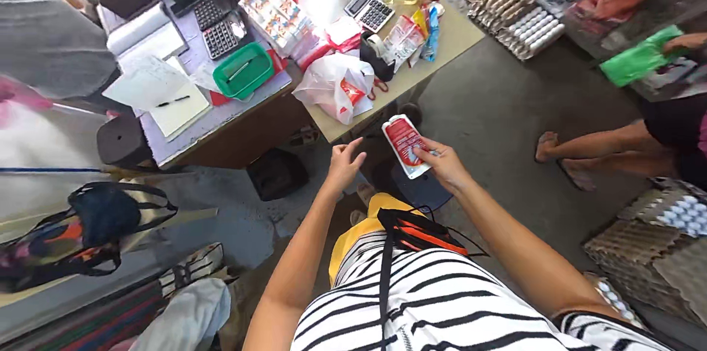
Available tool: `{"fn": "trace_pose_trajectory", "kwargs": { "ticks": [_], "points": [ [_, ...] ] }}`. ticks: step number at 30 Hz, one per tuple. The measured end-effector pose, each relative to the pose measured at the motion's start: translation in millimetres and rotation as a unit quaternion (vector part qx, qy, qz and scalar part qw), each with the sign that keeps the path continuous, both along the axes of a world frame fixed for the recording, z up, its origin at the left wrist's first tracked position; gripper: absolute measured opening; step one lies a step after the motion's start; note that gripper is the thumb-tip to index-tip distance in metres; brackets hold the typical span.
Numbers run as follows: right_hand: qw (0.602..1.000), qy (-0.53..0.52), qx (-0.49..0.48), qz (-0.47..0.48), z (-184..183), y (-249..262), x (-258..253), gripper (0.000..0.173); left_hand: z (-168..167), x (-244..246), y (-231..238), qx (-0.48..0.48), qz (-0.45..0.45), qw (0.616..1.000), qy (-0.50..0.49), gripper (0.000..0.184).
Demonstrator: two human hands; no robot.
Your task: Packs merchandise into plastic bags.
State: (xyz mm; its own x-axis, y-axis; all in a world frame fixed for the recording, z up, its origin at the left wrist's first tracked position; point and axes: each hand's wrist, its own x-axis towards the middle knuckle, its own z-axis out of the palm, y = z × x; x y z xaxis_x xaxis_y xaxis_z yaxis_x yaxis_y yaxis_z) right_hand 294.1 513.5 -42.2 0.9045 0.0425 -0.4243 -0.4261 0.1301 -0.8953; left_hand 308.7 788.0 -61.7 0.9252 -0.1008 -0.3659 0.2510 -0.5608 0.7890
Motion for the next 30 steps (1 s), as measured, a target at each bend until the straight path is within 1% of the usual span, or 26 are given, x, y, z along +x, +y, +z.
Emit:
{"fn": "trace_pose_trajectory", "kwargs": {
  "ticks": [3, 5, 7, 9, 12, 13, 14, 17, 19, 21, 22, 23, 25, 27, 28, 30],
  "points": [
    [0.998, -0.032, -0.035, -0.030, -16.5, 2.3, 29.1, 0.039, -5.3, 48.1, -9.9, 0.068, -0.049, 0.996, 0.015, 0.049],
    [0.997, -0.049, -0.062, -0.023, -26.2, 7.0, 53.1, 0.039, -14.1, 79.2, -12.9, 0.097, -0.065, 0.993, 0.013, 0.051],
    [0.995, -0.058, -0.086, 0.002, -34.9, 15.0, 82.0, 0.040, -23.7, 109.9, -13.4, 0.125, -0.082, 0.988, 0.032, 0.054],
    [0.993, -0.049, -0.104, 0.029, -43.8, 26.0, 117.1, 0.040, -31.2, 140.1, -11.9, 0.157, -0.092, 0.981, 0.070, 0.061],
    [0.988, -0.029, -0.133, 0.079, -54.8, 44.0, 165.1, 0.041, -43.9, 172.3, -3.8, 0.181, -0.082, 0.975, 0.100, 0.072],
    [0.986, -0.030, -0.133, 0.094, -58.3, 49.5, 182.1, 0.040, -46.9, 183.1, 2.1, 0.166, -0.063, 0.980, 0.090, 0.073],
    [0.985, -0.031, -0.127, 0.108, -61.7, 54.9, 198.7, 0.040, -48.7, 192.3, 9.5, 0.135, -0.035, 0.988, 0.065, 0.069],
    [0.983, -0.016, -0.102, 0.154, -70.9, 70.5, 234.9, 0.038, -48.5, 198.3, 36.5, 0.014, 0.067, 0.998, 0.002, 0.050],
    [0.979, 0.008, -0.082, 0.185, -75.7, 83.0, 253.7, 0.039, -49.3, 192.2, 55.0, -0.074, 0.162, 0.984, -0.010, 0.037],
    [0.975, 0.031, -0.063, 0.209, -79.4, 97.0, 268.1, 0.037, -51.9, 182.7, 67.2, -0.149, 0.251, 0.957, 0.006, 0.029],
    [0.973, 0.034, -0.058, 0.219, -80.7, 105.1, 275.4, 0.034, -54.8, 179.7, 71.5, -0.171, 0.281, 0.944, 0.013, 0.029],
    [0.972, 0.030, -0.056, 0.227, -83.3, 113.4, 283.3, 0.032, -56.8, 178.2, 74.3, -0.187, 0.299, 0.935, 0.019, 0.034],
    [0.969, 0.016, -0.056, 0.240, -91.8, 129.5, 294.1, 0.033, -58.5, 176.1, 77.5, -0.199, 0.307, 0.930, 0.035, 0.046],
    [0.971, 0.005, -0.058, 0.233, -98.9, 147.0, 300.6, 0.033, -57.6, 177.8, 82.5, -0.193, 0.278, 0.939, 0.063, 0.053],
    [0.973, 0.001, -0.063, 0.223, -99.3, 156.3, 303.8, 0.033, -56.1, 180.9, 86.7, -0.182, 0.248, 0.948, 0.077, 0.050],
    [0.977, 0.002, -0.078, 0.197, -100.5, 172.3, 307.6, 0.028, -53.6, 187.8, 94.2, -0.148, 0.172, 0.970, 0.090, 0.033]
  ]
}}
